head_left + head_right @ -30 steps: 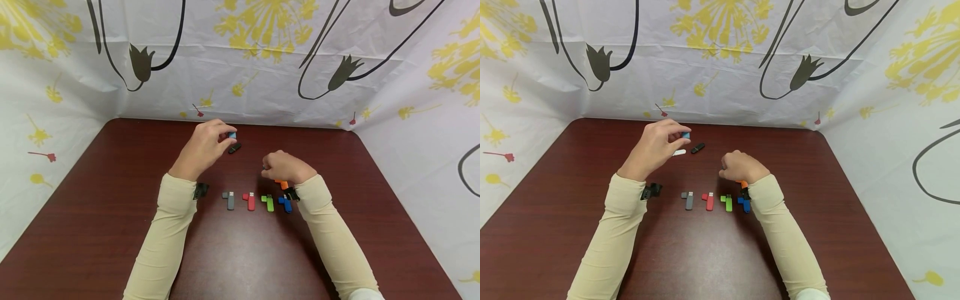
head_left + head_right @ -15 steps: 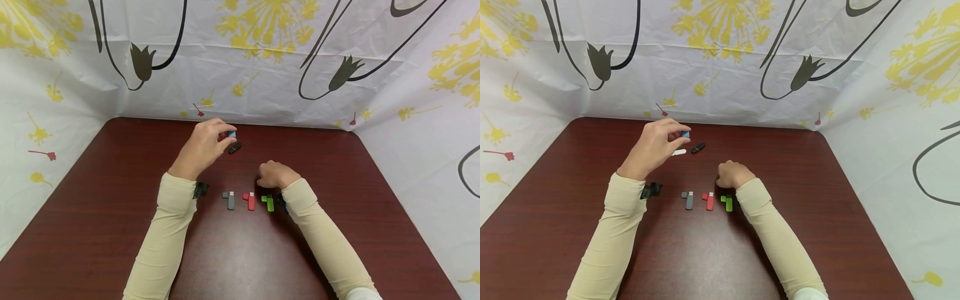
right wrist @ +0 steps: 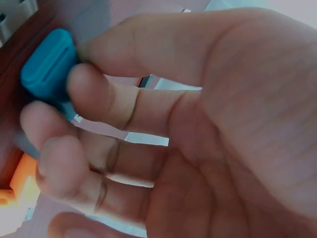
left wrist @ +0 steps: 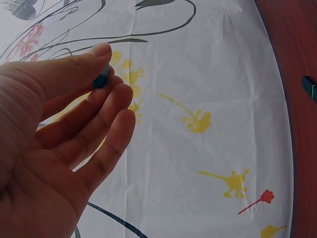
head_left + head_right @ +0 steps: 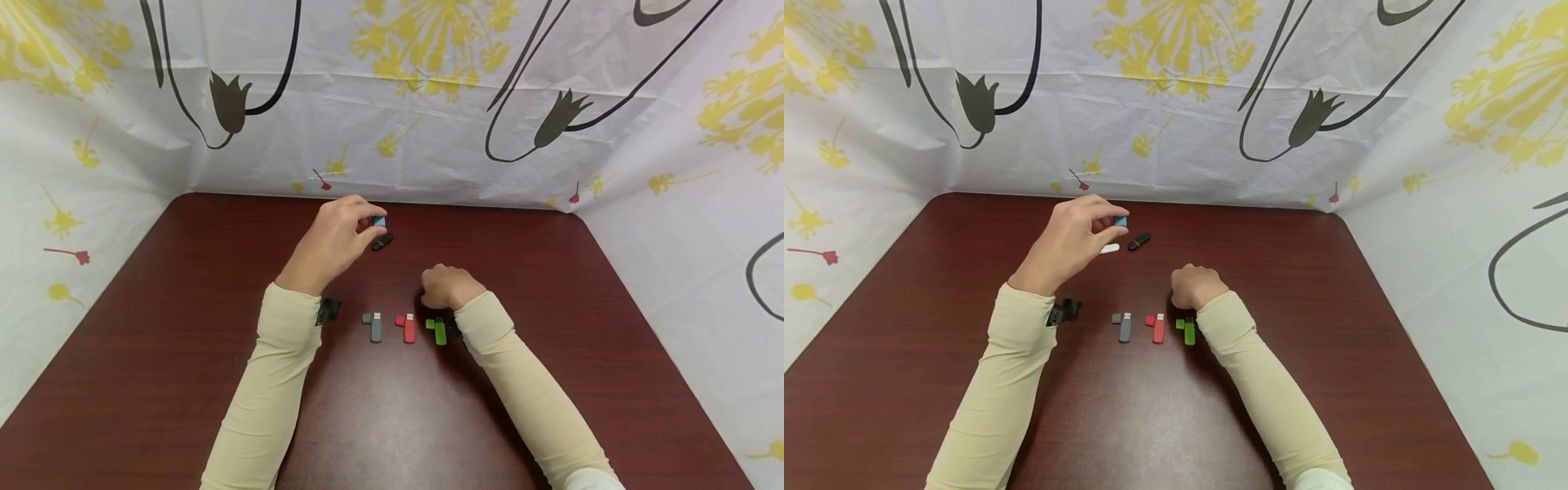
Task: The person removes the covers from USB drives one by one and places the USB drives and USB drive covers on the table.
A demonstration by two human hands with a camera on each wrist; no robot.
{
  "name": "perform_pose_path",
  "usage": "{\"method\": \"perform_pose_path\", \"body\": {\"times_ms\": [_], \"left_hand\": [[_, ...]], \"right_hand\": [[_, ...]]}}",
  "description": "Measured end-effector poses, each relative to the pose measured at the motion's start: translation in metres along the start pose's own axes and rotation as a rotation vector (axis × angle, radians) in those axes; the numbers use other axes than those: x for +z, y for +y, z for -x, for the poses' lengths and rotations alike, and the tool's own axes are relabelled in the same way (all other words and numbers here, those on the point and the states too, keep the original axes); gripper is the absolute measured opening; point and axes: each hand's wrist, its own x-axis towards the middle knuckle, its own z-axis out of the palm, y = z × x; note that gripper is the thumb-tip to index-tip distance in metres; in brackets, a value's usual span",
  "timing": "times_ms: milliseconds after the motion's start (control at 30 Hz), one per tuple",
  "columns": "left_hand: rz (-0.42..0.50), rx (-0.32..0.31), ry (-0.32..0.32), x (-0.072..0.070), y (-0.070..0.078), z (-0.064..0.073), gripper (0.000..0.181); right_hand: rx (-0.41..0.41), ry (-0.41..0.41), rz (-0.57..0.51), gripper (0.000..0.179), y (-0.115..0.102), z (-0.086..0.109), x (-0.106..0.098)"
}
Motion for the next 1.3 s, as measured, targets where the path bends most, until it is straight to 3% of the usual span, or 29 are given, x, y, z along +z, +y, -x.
{"method": "perform_pose_path", "body": {"times_ms": [667, 833, 967, 1133, 1300], "left_hand": [[-0.030, 0.018, -0.050, 0.010, 0.003, -0.003, 0.026], [-0.021, 0.011, -0.053, 0.016, 0.005, -0.003, 0.024], [-0.018, -0.007, -0.088, 0.025, 0.011, -0.002, 0.024], [-0.031, -0.010, -0.161, 0.040, 0.019, -0.004, 0.026], [-0.111, -0.011, -0.247, 0.057, 0.024, -0.005, 0.027]], "right_hand": [[0.034, -0.051, -0.093, 0.016, 0.003, 0.013, -0.014], [0.012, 0.033, -0.081, 0.028, 0.006, 0.025, -0.026], [-0.001, 0.155, -0.068, 0.028, 0.011, 0.038, -0.037], [0.008, 0.267, -0.097, 0.023, 0.018, 0.054, -0.049], [0.011, 0.342, -0.130, 0.022, 0.023, 0.069, -0.059]]}}
